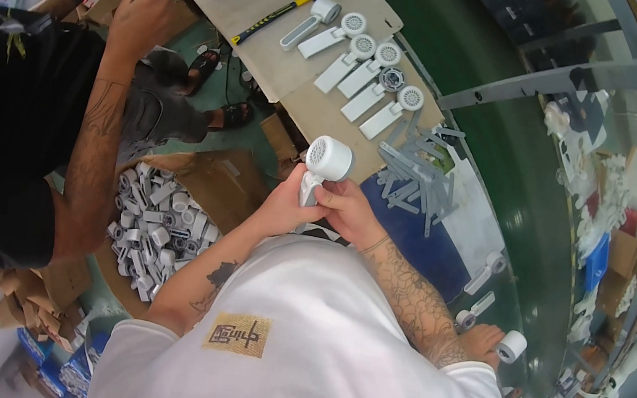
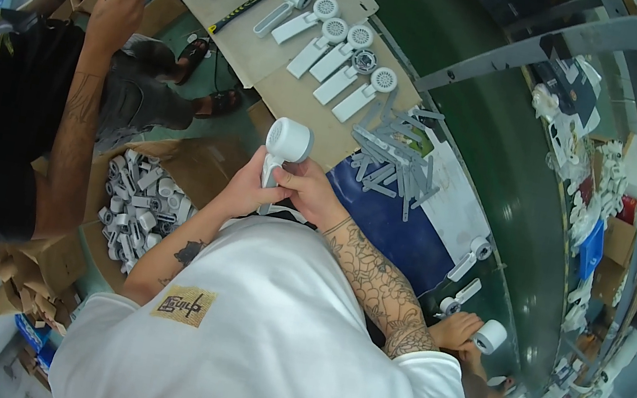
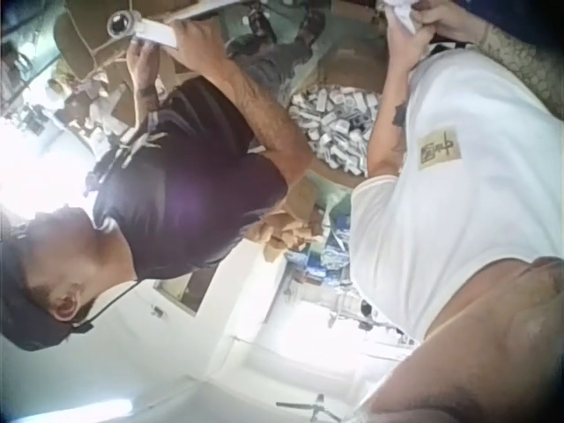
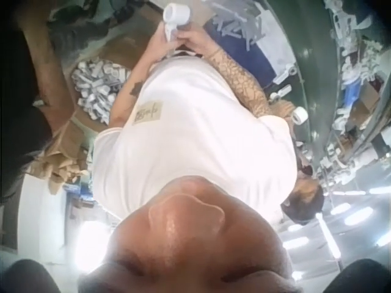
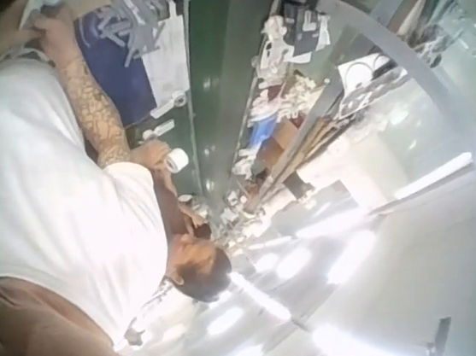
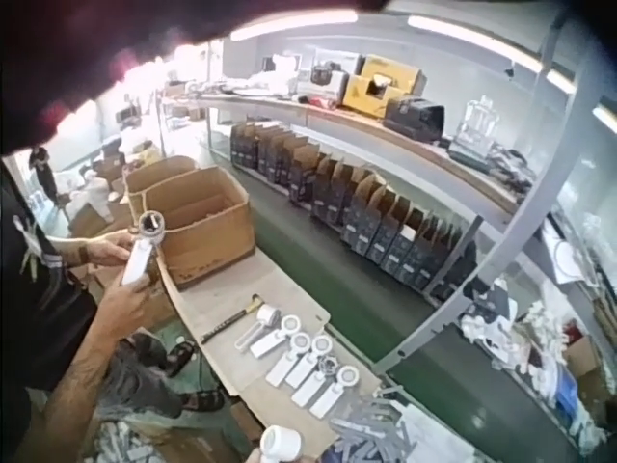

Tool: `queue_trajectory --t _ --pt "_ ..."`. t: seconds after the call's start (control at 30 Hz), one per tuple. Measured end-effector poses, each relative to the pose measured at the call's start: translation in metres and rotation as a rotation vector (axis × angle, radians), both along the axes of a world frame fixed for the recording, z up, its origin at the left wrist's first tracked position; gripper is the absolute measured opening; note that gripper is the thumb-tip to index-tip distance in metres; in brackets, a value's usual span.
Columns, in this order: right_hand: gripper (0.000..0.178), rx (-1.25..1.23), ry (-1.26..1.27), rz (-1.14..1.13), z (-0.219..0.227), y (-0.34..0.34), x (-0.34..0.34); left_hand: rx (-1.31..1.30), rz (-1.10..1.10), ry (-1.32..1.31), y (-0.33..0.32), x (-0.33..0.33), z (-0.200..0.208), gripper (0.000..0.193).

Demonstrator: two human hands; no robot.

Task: The person sorts and arranges white plastic electronic housings and metal brackets by hand on a factory production floor.

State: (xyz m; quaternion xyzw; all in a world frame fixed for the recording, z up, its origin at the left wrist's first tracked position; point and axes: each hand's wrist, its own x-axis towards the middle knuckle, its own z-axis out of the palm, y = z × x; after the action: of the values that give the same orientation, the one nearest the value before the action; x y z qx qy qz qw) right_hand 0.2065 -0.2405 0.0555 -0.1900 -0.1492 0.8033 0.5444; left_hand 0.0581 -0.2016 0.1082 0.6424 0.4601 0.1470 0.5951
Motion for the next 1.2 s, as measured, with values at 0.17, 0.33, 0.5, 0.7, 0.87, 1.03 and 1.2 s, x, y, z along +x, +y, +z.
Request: queue_trajectory --t 0.17,0.33,0.5,0.7,0.87,1.03,1.2 --pt "0.05 -0.065 -0.014 -0.08 -0.005 -0.021 0.012 0.101 -0.047 -0.036 -0.012 0.016 -0.016 0.057" --pt "0.056 0.062 -0.066 0.002 0.004 -0.022 0.047 -0.536 -0.138 -0.229 -0.015 0.051 -0.004 0.046" --pt "0.026 -0.236 -0.319 -0.487 0.018 -0.043 0.055 0.162 -0.214 0.003 -0.037 0.065 -0.013 0.042" --pt "0.025 -0.34 -0.251 -0.594 0.003 -0.106 0.079 -0.18 -0.322 -0.093 -0.081 0.094 -0.034 0.036" --pt "0.023 -0.369 -0.264 -0.629 -0.005 -0.117 0.09 -0.574 -0.391 -0.117 -0.092 0.112 -0.049 0.039" --pt "0.021 -0.543 -0.347 -0.786 -0.017 -0.132 0.094 -0.723 -0.392 -0.076 -0.105 0.122 -0.065 0.042" --pt "0.02 -0.661 -0.284 -0.823 -0.024 -0.15 0.088 -0.698 -0.392 -0.074 -0.12 0.122 -0.09 0.042"
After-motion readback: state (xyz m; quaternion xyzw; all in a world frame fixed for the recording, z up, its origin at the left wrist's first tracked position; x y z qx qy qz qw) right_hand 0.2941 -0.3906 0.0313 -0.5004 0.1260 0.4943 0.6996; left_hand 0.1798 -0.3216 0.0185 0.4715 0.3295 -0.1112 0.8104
